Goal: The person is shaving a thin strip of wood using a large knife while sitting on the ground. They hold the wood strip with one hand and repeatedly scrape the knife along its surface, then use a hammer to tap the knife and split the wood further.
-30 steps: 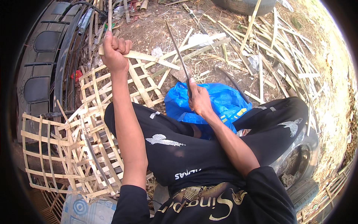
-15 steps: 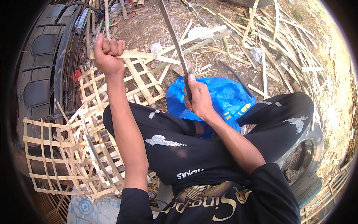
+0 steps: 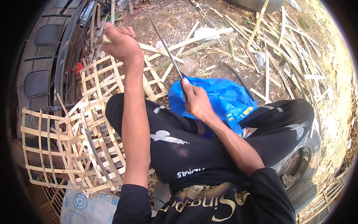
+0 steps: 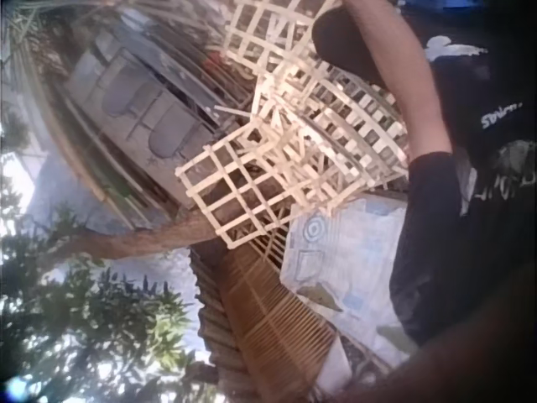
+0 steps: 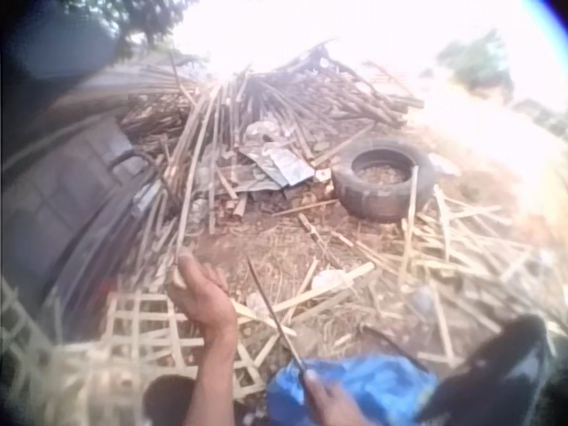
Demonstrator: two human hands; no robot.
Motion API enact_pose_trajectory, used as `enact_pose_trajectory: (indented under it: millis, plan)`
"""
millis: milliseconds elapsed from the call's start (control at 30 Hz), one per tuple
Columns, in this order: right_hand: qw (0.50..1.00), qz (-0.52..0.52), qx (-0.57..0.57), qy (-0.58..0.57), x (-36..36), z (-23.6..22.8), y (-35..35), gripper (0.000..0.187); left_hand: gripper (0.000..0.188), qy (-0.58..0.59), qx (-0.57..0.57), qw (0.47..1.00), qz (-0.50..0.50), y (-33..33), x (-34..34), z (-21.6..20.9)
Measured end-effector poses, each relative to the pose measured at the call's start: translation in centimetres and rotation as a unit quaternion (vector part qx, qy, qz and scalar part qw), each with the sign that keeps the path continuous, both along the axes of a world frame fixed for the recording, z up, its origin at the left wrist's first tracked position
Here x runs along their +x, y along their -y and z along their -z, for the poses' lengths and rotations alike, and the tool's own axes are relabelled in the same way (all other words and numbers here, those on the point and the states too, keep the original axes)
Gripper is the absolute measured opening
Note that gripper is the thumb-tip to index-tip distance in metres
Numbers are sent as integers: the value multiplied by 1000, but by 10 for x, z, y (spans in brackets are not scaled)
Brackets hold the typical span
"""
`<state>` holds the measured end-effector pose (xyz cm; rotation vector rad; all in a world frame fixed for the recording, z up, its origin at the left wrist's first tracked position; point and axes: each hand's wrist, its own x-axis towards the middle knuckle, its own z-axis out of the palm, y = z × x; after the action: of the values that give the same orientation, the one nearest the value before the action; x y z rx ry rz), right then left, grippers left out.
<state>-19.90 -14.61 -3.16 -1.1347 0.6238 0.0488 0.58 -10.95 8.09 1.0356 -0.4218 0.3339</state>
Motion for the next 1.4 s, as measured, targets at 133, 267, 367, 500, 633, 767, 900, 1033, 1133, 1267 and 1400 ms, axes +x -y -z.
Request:
enact_pose_trajectory:
  millis: [133,267,367,500,633,767,900,1033,1133,1267,1400]
  plan:
    - [992,5,-128,9,5,25,-30,63,46,-20,-31,998,-47,8,-9,0]
    - [993,-18,-41,-111,10,27,-15,67,44,-31,-19,999,-34,-3,-5,4]
    - [992,-18,-101,-71,2,19,-18,68,42,8,-22,1000,-6,2,-9,5]
    - [983,-30,-183,1,-2,8,-26,72,45,96,29,992,73,-15,3,2]
    - [992,-16,-105,-62,7,31,-8,69,47,71,32,988,135,-12,7,5]
    - [997,-1,-35,-66,9,17,0,68,47,68,56,972,217,-19,9,4]
    - [999,32,-10,17,0,-15,11,69,48,69,75,965,241,-10,1,4]
    - [998,55,-9,20,3,-11,-9,68,50,-32,-138,915,378,-7,27,29]
    - [997,44,-57,-19,6,-9,-5,68,49,14,-37,957,289,-13,18,26]
    - [992,78,-42,94,-1,-24,-3,66,47,-134,-187,885,405,-18,-4,5]
    - [994,16,-98,-55,11,3,1,68,43,55,16,970,237,-10,3,15]
